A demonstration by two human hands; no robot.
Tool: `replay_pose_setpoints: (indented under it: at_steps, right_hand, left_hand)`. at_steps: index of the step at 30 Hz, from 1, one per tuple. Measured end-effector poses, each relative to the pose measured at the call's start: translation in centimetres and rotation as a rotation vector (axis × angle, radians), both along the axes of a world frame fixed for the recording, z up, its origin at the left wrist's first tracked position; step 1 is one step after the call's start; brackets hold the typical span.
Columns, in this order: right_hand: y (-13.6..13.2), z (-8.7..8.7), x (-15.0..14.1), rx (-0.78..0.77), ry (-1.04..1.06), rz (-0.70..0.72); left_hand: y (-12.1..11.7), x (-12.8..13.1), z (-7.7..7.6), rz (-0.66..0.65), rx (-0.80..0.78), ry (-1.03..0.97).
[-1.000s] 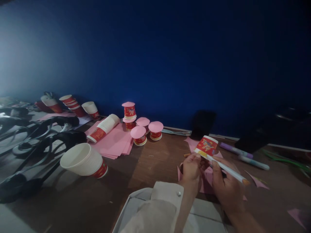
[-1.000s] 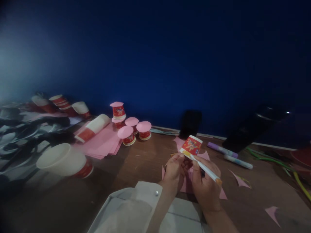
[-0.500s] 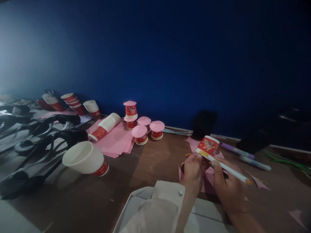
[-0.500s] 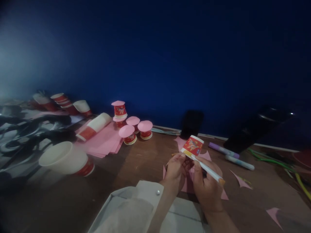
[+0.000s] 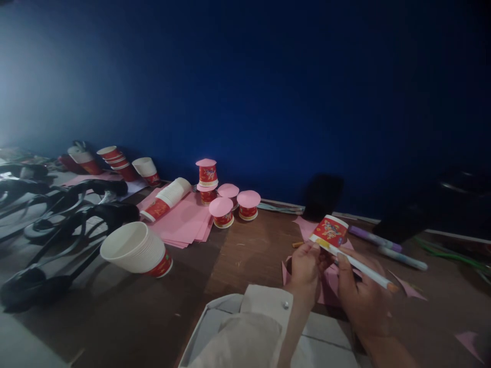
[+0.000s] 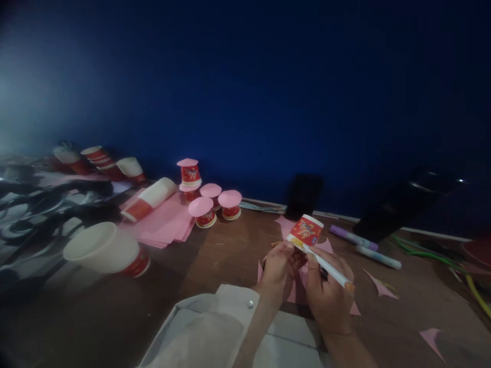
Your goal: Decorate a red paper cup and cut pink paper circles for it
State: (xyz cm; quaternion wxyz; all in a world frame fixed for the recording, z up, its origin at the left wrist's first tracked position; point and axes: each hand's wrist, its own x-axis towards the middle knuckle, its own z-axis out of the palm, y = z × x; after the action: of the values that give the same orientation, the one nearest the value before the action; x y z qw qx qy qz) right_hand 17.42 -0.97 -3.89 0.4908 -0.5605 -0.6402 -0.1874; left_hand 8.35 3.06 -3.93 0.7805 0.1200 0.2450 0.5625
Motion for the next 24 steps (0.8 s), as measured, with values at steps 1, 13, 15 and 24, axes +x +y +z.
replay_pose_setpoints:
  at_steps: [1,13,15,24]
  right_hand:
    - [0.02,-0.07,0.00,0.011,-0.011,-0.005]
    - [0.01,-0.36,0.18,-0.019,0.021,0.004]
    - [-0.03,-0.45,0.14,-0.027,0.042,0.027]
    - [-0.03,-0.49,0.17,-0.027,0.040,0.044]
  left_hand:
    - [0.02,0.01,0.01,-0.001,-0.005,0.003]
    - [-0.07,-0.23,0.81,0.022,-0.059,-0.012]
    - [-0.06,-0.23,0.82,0.028,-0.069,-0.012]
    - [0.17,-0.25,0.65,0.011,-0.087,-0.003]
